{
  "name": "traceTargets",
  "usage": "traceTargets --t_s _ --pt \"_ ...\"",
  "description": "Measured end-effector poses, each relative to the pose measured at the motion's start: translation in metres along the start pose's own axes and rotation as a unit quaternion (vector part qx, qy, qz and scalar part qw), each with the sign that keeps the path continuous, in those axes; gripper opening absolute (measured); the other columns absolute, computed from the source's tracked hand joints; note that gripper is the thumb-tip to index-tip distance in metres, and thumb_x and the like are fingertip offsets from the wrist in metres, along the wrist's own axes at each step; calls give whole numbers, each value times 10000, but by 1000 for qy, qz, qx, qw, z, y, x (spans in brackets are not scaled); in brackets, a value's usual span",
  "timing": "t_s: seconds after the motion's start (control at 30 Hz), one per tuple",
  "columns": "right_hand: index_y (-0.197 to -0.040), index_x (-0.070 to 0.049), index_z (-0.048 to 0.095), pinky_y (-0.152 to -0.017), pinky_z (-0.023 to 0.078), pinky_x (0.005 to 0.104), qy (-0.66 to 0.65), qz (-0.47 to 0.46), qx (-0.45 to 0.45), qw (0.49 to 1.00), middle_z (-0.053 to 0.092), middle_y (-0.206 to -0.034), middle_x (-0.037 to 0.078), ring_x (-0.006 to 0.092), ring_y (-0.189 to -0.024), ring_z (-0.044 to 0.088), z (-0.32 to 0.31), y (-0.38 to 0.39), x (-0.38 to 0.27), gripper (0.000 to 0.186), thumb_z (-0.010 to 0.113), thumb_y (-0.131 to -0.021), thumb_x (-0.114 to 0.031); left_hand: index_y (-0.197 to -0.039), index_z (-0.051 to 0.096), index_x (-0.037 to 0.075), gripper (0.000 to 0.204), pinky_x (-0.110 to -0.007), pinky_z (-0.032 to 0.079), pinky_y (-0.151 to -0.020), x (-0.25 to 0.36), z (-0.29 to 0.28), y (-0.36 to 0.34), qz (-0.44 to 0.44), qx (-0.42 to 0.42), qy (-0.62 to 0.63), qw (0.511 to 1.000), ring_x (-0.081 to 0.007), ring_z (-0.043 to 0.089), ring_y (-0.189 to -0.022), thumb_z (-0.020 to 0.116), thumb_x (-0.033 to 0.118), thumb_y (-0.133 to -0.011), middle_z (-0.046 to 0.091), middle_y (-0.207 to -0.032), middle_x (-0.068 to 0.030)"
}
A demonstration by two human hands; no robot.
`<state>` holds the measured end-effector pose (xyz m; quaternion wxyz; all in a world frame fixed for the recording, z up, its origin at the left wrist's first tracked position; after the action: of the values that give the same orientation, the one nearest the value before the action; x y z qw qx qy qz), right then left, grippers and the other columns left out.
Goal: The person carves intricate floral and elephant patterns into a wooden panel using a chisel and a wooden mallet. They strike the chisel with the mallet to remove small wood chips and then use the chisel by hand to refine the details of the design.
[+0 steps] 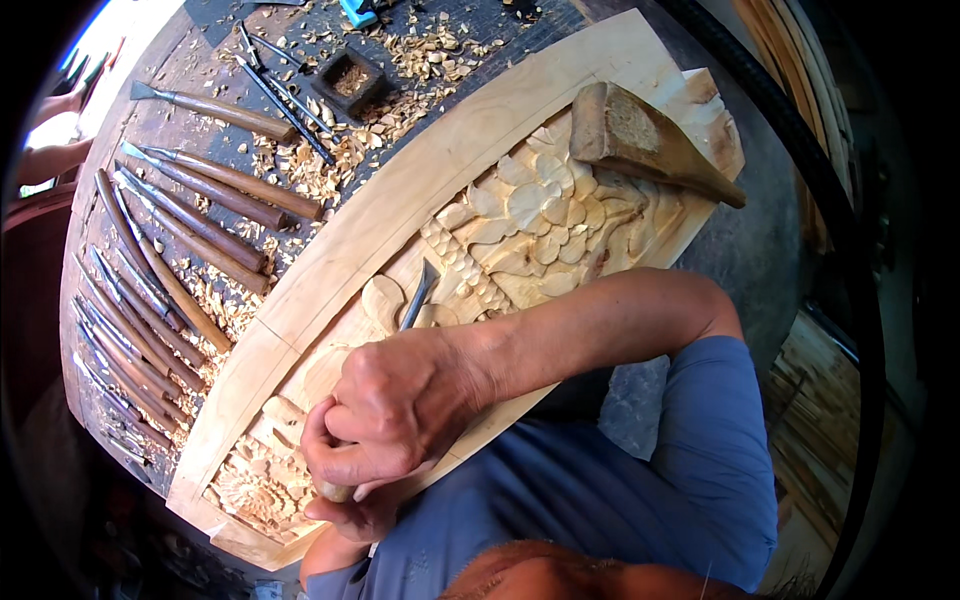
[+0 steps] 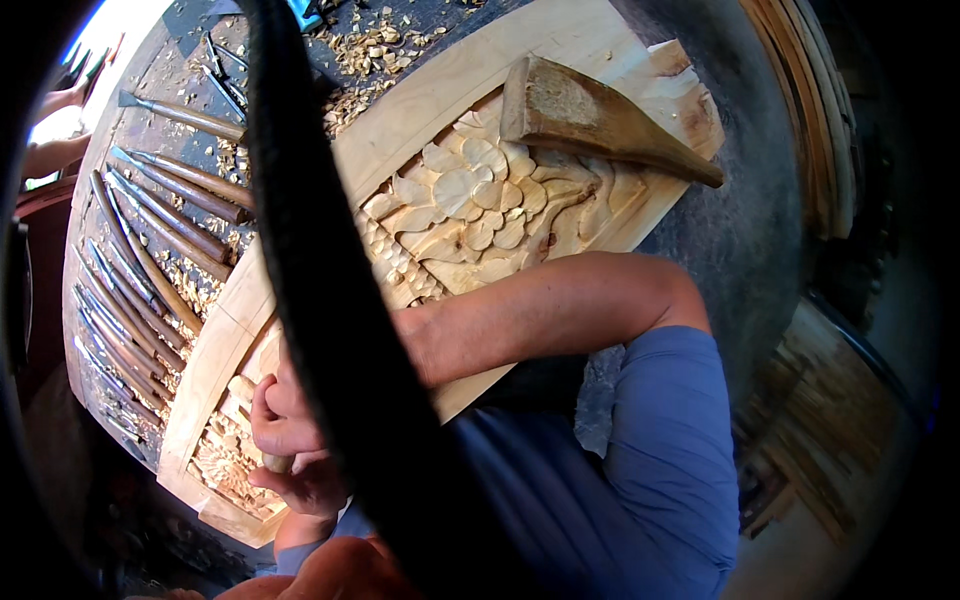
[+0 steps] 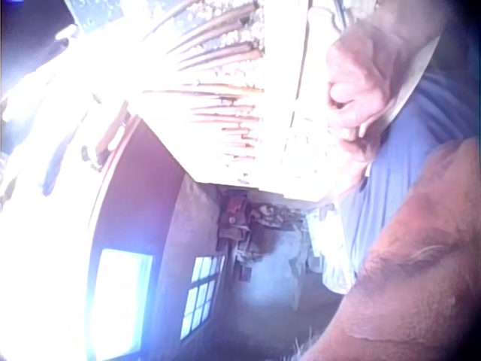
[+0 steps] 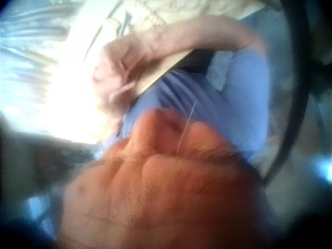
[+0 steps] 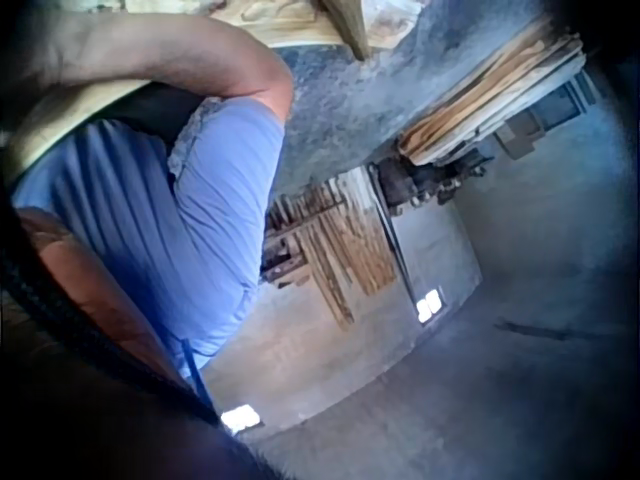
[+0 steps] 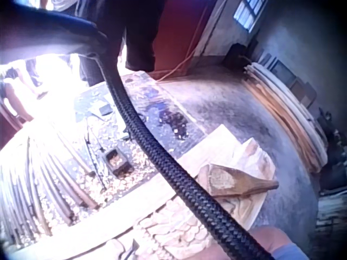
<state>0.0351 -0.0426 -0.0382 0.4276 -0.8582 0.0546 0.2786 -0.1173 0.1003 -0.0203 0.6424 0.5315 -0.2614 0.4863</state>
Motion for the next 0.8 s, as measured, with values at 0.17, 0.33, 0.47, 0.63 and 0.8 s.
traceTargets --t_s 0.17,0.33,0.47,0.63,0.8 --pt "-975 5 628 -446 521 311 -10 -3 -10 1000 603 -739 50 169 -543 672 -4 -4 2 398 739 -969 -377 -1716 192 -64 1270 -502 307 -1317 3 -1 -2 -1 -10 -13 1000 -320 435 -1553 277 969 -982 411 -1676 -223" --pt "-992 2 631 -460 525 309 -27 -3 -2 1000 598 -728 37 162 -543 672 -3 -2 4 378 712 -1004 -367 -1720 186 -61 1275 -503 308 -1317 7 -2 -3 -7 -22 -25 999 -320 434 -1555 282 972 -979 408 -1680 -222" --pt "-999 -2 630 -466 524 307 -14 -5 -10 1000 598 -722 27 157 -545 674 -5 -1 4 352 699 -1017 -346 -1722 181 -59 1278 -505 309 -1317 8 -2 -6 -11 -29 -31 999 -320 433 -1557 287 974 -976 406 -1683 -222" --pt "-1004 -8 627 -459 511 303 56 -10 -52 997 593 -717 14 147 -544 671 -9 -1 5 321 697 -1008 -321 -1726 175 -57 1284 -507 311 -1317 10 -3 -7 -12 -34 -40 999 -320 432 -1558 293 976 -973 403 -1687 -221" --pt "-1009 -26 624 -469 508 301 90 -13 -80 993 590 -717 0 135 -560 671 -15 0 6 289 682 -996 -309 -1736 158 -48 1297 -514 311 -1320 13 -1 -7 -27 -27 -35 999 -323 427 -1566 307 984 -963 390 -1702 -221"
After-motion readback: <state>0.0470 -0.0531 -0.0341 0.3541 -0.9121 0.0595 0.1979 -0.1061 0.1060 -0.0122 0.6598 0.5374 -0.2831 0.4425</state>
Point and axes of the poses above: each hand's wrist, its own y-axis away from the middle knuckle, its own z-axis out of the palm, x = y × z, the point moved 1 cm from there along -y, towards the middle knuckle
